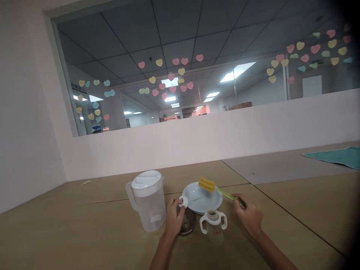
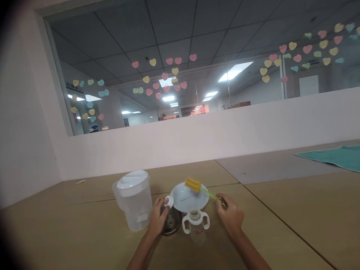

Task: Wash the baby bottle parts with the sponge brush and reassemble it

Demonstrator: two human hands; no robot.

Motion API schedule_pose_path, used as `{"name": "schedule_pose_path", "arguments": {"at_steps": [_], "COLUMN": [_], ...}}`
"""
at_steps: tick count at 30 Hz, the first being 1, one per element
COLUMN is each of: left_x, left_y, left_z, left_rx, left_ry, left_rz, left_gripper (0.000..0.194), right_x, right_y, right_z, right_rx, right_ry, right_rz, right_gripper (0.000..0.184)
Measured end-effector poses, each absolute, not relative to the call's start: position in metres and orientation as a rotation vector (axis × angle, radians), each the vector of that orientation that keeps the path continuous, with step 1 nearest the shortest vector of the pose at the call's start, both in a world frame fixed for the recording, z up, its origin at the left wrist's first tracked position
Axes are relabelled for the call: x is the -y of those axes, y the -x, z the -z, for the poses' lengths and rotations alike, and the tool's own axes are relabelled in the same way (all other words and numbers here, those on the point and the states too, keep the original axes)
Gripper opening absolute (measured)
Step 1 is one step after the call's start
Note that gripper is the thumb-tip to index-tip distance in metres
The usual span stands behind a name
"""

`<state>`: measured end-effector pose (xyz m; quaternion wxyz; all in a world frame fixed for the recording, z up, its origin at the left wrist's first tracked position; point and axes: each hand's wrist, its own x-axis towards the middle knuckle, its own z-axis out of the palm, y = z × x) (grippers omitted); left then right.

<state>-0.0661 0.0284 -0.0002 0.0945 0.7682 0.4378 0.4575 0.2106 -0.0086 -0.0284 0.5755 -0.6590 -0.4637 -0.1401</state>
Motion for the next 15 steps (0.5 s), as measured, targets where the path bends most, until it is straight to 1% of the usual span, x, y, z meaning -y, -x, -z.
{"name": "schedule_pose_path", "arguments": {"at_steps": [4, 8, 10, 12, 14, 15], "left_x": [-0.018, -0.011, -0.011, -0.012, -0.009, -0.004], "left_y": [0.077, 0.076, 0.076, 0.076, 0.072, 0.069], "left_z": [0.006, 0.005, 0.008, 0.01, 0.006, -0.002], "left_rx": [-1.417, -1.528, -1.561, -1.598, -1.606, -1.583], "left_ry": [-2.508, -2.526, -2.548, -2.563, -2.562, -2.551], "left_rz": [-1.126, -1.035, -0.929, -0.835, -0.858, -0.936], "left_gripper": [0.012, 0.019, 0.03, 0.048, 0.062, 0.063], "right_x": [0.009, 0.009, 0.008, 0.008, 0.007, 0.006], "right_y": [-0.215, -0.214, -0.214, -0.214, -0.215, -0.215], "right_z": [0.03, 0.033, 0.035, 0.037, 0.039, 0.039], "right_rx": [1.091, 1.156, 1.191, 1.218, 1.225, 1.221], "right_ry": [1.544, 1.496, 1.471, 1.455, 1.448, 1.446], "right_rz": [0.319, 0.342, 0.36, 0.375, 0.39, 0.4], "right_gripper": [0.037, 0.036, 0.036, 0.035, 0.035, 0.035]}}
